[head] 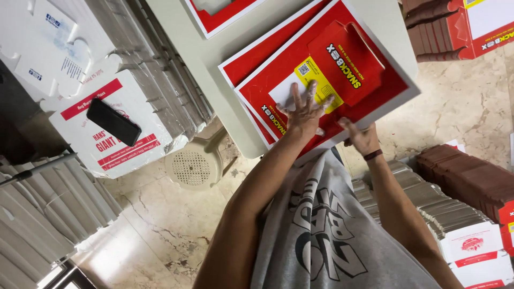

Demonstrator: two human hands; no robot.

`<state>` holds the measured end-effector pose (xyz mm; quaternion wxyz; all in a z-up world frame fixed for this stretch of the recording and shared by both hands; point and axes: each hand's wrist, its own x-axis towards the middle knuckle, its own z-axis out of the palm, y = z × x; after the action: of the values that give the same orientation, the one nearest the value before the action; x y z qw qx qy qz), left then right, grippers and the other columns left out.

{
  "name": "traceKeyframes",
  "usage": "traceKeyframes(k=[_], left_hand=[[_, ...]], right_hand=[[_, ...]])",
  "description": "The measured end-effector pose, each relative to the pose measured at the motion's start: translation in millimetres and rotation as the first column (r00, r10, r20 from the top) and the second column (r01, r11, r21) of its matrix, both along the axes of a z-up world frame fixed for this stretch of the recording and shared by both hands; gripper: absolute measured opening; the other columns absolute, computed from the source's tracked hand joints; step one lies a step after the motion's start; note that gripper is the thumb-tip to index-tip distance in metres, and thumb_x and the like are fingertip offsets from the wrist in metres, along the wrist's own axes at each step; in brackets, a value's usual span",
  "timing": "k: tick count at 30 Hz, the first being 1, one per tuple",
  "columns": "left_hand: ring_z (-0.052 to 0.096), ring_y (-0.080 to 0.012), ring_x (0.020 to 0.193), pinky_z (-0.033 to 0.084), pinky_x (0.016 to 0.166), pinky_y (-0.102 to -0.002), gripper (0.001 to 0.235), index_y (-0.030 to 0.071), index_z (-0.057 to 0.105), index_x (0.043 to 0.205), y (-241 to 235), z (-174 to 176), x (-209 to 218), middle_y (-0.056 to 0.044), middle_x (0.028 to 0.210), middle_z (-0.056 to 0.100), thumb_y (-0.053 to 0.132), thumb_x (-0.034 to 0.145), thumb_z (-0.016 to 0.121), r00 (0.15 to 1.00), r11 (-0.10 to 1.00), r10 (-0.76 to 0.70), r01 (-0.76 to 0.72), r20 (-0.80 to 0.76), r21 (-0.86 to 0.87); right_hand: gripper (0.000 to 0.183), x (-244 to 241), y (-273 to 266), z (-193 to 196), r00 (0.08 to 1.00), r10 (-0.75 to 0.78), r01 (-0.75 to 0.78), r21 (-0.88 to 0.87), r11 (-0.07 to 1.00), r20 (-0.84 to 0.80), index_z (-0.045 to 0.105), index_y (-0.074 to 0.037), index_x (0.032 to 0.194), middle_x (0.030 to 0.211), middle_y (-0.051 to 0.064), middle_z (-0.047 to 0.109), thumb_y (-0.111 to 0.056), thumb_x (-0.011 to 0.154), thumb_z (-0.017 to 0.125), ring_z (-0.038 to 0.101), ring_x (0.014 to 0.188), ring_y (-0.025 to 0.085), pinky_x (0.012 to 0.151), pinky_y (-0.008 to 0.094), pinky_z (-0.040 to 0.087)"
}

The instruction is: The person is punching out pre-cut cardboard templates and folding them into snack boxes at a workspace.

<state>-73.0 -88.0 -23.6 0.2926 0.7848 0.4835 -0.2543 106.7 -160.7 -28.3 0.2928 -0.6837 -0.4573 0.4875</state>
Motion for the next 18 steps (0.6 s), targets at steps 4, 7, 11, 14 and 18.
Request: traceKeyframes(k=[4,7,11,14,18], left_hand=[[-0.017,-0.0670,0.145,0.041,0.093,-0.082,0.103,0.044,0.007,0.163,5.4,31.9,7.6,-0.021,0.168,-0.022,0.065,0.087,0.073,0.999,0.999,0.041,-0.042,-0.011,-0.035],[-0.012,-0.0663,0.146,0.042,0.093,-0.082,0.101,0.043,0.006,0.164,3.5,26.5,8.1,-0.024,0.169,-0.011,0.068,0.088,0.069,0.998,0.997,0.061,-0.061,0.002,-0.042],[-0.012,-0.0667,0.146,0.042,0.091,-0.083,0.108,0.044,0.001,0.163,1.5,23.4,1.9,-0.020,0.170,-0.016,0.073,0.085,0.070,0.998,0.998,0.051,-0.050,0.023,-0.037],[-0.017,-0.0685,0.144,0.043,0.090,-0.083,0.100,0.045,0.006,0.162,-2.0,11.5,4.8,-0.021,0.165,-0.029,0.071,0.088,0.067,0.997,0.998,0.069,-0.069,0.037,-0.004],[-0.011,-0.0657,0.147,0.045,0.093,-0.080,0.101,0.040,0.007,0.164,-0.2,33.2,5.8,-0.024,0.167,-0.021,0.074,0.089,0.065,0.998,0.997,0.066,-0.066,-0.008,-0.038]], right_hand=[[0.062,12.1,1.5,-24.8,0.936,-0.328,0.258,-0.383,0.887,-0.127,0.059,0.005,0.130,0.091,0.020,0.067,-0.034,0.087,0.082,0.067,0.058,0.032,0.044,0.041,0.062],[0.037,8.3,-7.0,-22.9,0.971,-0.154,0.188,-0.187,0.964,0.181,0.068,0.002,0.106,0.073,0.020,0.065,-0.027,0.087,0.081,0.064,0.053,0.034,0.041,0.039,0.048],[0.016,2.8,6.6,8.4,0.946,0.028,-0.117,0.259,0.959,0.323,0.073,-0.002,0.081,0.070,0.021,0.066,-0.015,0.082,0.084,0.066,0.064,0.046,0.047,0.042,0.043],[0.020,0.6,4.6,-5.2,0.990,-0.137,0.139,0.233,0.962,-0.026,0.073,0.000,0.095,0.081,0.014,0.072,-0.018,0.090,0.082,0.065,0.066,0.032,0.069,0.044,0.058],[0.052,18.0,5.1,-13.4,0.964,-0.255,0.221,-0.296,0.929,-0.080,0.059,0.009,0.129,0.088,0.026,0.068,-0.021,0.092,0.079,0.068,0.056,0.034,0.050,0.041,0.064]])
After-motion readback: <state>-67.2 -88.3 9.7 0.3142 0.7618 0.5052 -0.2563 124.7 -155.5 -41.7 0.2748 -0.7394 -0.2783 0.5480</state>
